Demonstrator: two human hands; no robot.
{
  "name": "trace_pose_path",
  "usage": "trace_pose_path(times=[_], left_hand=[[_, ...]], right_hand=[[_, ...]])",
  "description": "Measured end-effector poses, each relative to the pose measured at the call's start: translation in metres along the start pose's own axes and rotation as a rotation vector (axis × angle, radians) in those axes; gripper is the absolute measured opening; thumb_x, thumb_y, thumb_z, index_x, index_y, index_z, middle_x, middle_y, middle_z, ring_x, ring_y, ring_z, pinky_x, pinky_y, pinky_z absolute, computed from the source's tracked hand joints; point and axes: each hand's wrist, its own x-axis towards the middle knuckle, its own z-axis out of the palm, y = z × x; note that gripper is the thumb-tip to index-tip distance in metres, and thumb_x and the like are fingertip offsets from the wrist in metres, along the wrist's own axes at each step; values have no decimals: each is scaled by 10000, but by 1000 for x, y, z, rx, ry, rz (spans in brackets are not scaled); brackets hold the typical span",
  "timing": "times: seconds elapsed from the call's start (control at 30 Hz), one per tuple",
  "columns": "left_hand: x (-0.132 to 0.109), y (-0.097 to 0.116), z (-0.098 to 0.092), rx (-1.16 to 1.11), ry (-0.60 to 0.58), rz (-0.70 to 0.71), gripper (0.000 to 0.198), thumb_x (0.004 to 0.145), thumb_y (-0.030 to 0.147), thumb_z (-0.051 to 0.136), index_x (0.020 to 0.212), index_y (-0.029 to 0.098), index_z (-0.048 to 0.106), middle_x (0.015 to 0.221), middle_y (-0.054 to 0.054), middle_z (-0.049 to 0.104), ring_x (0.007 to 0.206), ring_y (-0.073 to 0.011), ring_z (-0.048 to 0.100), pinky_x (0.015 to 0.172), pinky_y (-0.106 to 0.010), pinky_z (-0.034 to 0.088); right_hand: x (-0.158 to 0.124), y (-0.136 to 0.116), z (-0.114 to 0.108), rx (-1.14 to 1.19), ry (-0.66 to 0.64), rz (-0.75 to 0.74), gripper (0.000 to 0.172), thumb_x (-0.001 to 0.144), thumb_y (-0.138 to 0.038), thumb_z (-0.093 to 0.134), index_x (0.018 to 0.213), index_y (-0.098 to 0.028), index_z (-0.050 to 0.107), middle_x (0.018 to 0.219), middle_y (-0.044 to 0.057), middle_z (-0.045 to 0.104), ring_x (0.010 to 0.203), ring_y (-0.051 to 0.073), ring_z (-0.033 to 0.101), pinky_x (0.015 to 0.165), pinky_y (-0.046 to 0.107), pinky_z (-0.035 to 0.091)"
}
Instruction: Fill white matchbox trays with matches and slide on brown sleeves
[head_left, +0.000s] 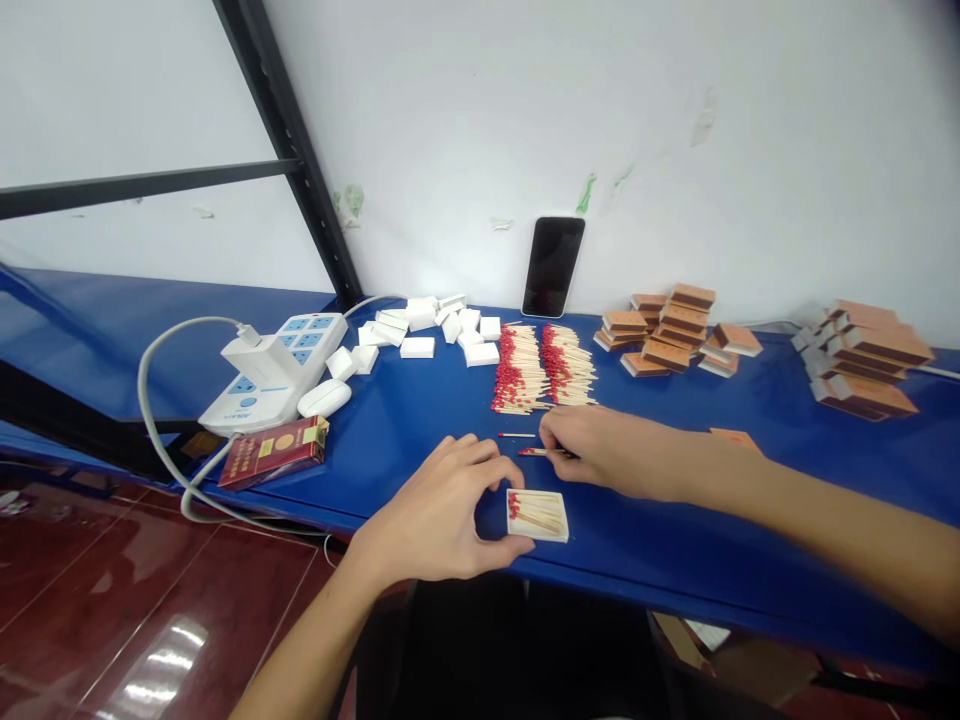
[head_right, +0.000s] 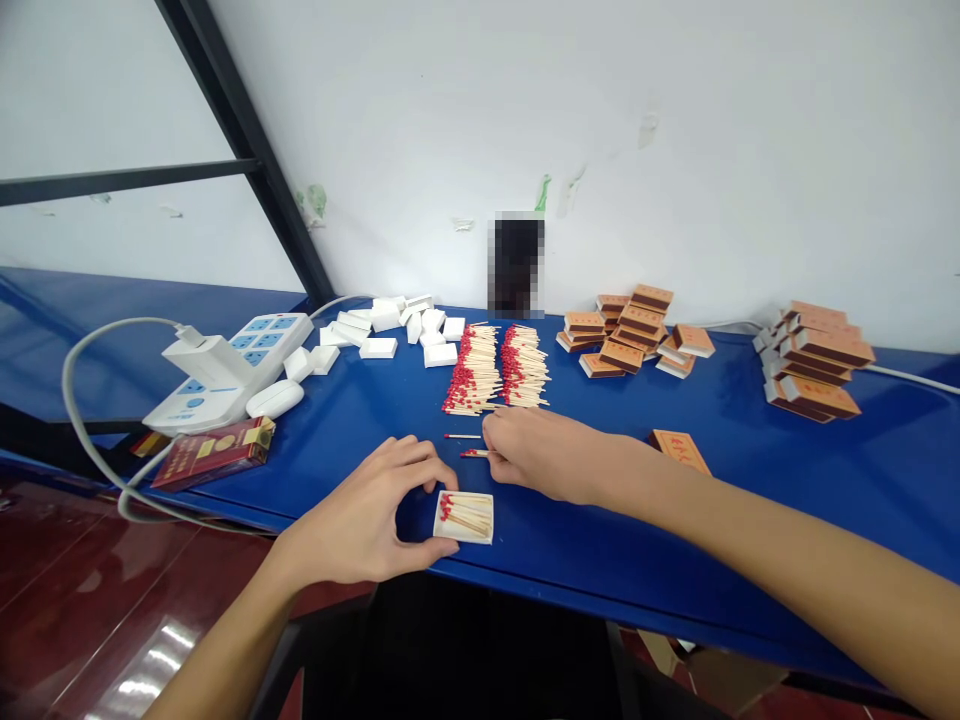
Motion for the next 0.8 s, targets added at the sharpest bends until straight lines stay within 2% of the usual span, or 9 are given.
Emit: trace_pose_path(times=[0.17,0.33,0.5,0.8], left_hand=[[2,0,0,4,21,7,322,787,443,743,990,241,596,990,-1,596,979,-226,553,1007,-413,344],[2,1,-2,-3,13,15,320,796,453,740,993,240,605,986,-7,605,975,-231,552,961,-389,368],[2,1,-2,3,12,4,322,792,446,747,994,240,603,991,-1,596,976,-223,547,953,-378,361],[2,0,-1,-2,15,3,328,797,453,746,999,240,599,980,-2,590,970,-222,544,968,-392,352]], right_hand=[[0,4,11,-195,131,-111,91,936,-174,494,884,-156,566,822,51,628,650,165,588,590,282,375],[-3,7,14,-185,161,-155,108,950,-178,481,881,-166,563,814,44,634,654,169,599,600,290,397],[-3,9,10,-110,116,-166,136,978,-198,445,899,-165,551,856,47,625,707,166,593,637,292,412],[0,7,9,-100,42,-119,135,951,-183,446,827,-193,497,769,15,572,612,150,524,580,291,356]])
